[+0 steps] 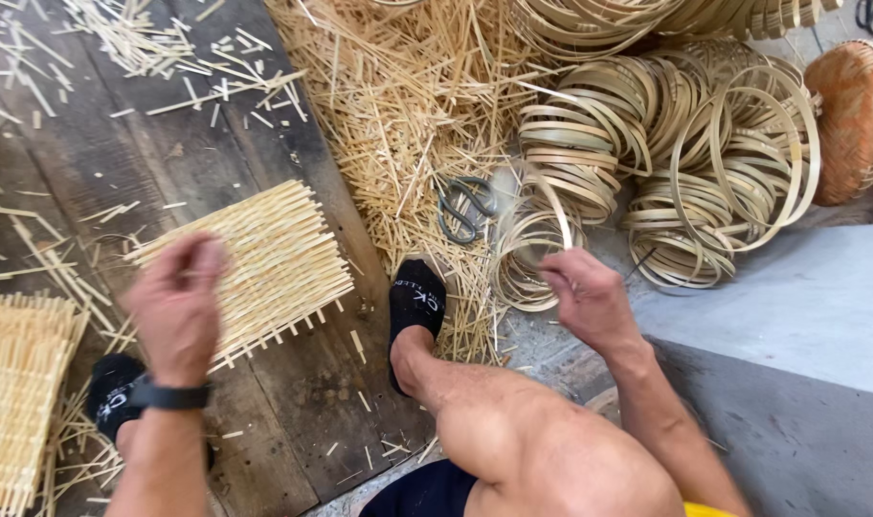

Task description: The person assembles small round bamboo baskets by placing a circular frame over a woven bamboo mat, folding the mat edges over the frame, and trimming the excess with shears. The process is repeated for multiple units.

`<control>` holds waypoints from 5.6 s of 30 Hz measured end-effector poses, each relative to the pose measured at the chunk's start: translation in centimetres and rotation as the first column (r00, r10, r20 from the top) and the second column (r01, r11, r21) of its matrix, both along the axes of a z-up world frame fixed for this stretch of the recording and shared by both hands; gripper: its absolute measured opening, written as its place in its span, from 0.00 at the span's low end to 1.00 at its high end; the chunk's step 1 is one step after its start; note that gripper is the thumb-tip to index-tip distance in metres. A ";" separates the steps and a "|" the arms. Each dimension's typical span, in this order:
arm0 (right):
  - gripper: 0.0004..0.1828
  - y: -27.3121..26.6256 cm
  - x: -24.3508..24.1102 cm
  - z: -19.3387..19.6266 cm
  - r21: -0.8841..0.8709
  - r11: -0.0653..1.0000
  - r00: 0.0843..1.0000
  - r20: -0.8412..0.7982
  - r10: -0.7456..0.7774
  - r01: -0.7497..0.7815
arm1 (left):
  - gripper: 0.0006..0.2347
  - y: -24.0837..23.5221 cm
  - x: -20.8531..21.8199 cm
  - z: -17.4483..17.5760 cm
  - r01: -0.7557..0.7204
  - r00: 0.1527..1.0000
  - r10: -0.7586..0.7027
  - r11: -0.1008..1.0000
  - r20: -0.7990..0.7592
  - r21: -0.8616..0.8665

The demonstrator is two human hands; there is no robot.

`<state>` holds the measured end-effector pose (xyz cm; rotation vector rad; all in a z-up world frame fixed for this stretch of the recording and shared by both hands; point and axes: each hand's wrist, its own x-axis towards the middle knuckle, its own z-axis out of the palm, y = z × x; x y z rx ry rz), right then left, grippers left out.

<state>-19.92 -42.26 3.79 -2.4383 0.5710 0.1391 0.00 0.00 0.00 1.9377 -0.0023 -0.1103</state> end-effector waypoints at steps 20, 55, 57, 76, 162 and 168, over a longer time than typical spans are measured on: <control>0.08 16.3 16.5 12.2 -0.132 0.712 0.638 0.355 0.683 -0.689 | 0.09 -1.9 -4.7 6.8 -0.005 0.999 -0.026 0.684 -0.031 -0.729; 0.15 21.2 14.7 6.6 0.259 0.846 0.788 0.556 0.264 -0.466 | 0.16 2.5 -4.5 4.4 -0.389 0.916 0.063 0.384 -0.397 -0.837; 0.21 20.9 16.0 6.2 0.879 0.434 0.980 0.181 0.078 -0.197 | 0.14 2.9 -4.3 4.3 -0.394 0.911 0.004 0.305 -0.413 -0.867; 0.17 21.5 16.8 -0.6 0.996 0.087 0.999 -0.020 -0.031 0.023 | 0.15 3.6 -4.2 1.7 -0.510 0.844 0.001 0.309 -0.536 -0.803; 0.56 30.3 16.1 -15.4 -0.480 0.344 0.430 -0.077 0.900 -0.807 | 0.07 2.9 5.1 -15.9 0.000 0.906 -0.104 0.970 0.410 0.244; 0.50 30.6 16.2 -16.1 -0.605 0.356 0.407 0.057 0.912 -0.713 | 0.06 3.4 5.1 -16.3 0.041 0.964 -0.086 0.983 0.251 0.179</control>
